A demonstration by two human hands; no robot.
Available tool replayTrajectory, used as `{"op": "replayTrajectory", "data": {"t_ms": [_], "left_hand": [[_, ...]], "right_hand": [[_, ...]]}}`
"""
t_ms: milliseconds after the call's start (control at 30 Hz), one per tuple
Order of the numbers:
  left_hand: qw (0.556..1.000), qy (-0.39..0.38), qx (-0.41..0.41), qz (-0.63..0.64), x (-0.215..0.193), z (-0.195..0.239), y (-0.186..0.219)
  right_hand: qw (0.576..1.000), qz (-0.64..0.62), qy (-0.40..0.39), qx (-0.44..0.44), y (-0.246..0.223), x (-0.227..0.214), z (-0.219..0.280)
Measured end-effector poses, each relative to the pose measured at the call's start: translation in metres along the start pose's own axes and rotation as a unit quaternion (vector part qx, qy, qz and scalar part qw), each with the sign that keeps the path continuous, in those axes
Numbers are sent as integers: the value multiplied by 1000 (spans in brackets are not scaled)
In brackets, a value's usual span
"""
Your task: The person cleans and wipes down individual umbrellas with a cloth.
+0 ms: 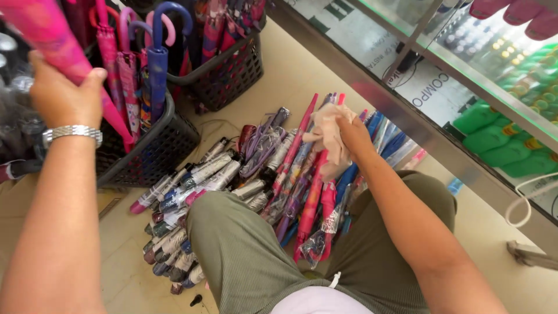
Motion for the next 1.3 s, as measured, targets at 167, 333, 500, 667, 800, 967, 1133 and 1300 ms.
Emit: {"op": "replayTrajectory", "data": {"t_ms": [167, 333, 500, 667, 800, 967, 1133, 1300], "left_hand": [[996, 49, -79, 14, 33, 11, -94], [991, 82, -96, -45, 47, -10, -109], [988, 84, -79, -107, 61, -44, -139], [990, 82, -110, -21, 64, -67, -121], [992, 94, -75, 25, 91, -27, -106], [991, 76, -95, 53, 118, 31, -113], [982, 55, -179, 8, 156, 56, -123], [959, 4, -275, -72, 181, 84, -138]], "right_hand": [[978, 158, 79, -107, 19, -13, 9], [998, 55, 19, -1, 19, 2, 8], [999, -7, 0, 42, -7, 23, 8], [995, 88, 28, 33, 5, 32, 3], [997, 72, 10, 2, 14, 30, 0], [997, 44, -4, 60, -2, 35, 8], [996, 36, 11, 83, -24, 37, 18], [997, 24, 6, 74, -36, 35, 19]]}}
Point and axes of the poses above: each hand's wrist, its own z-axis away from the middle knuckle, its own x-axis out of the palm, y = z × x, the point moved 2 cm from there along -z, towards the middle knuckle, and after that the axes turned 10 degrees about z, right-handed, at the moved point
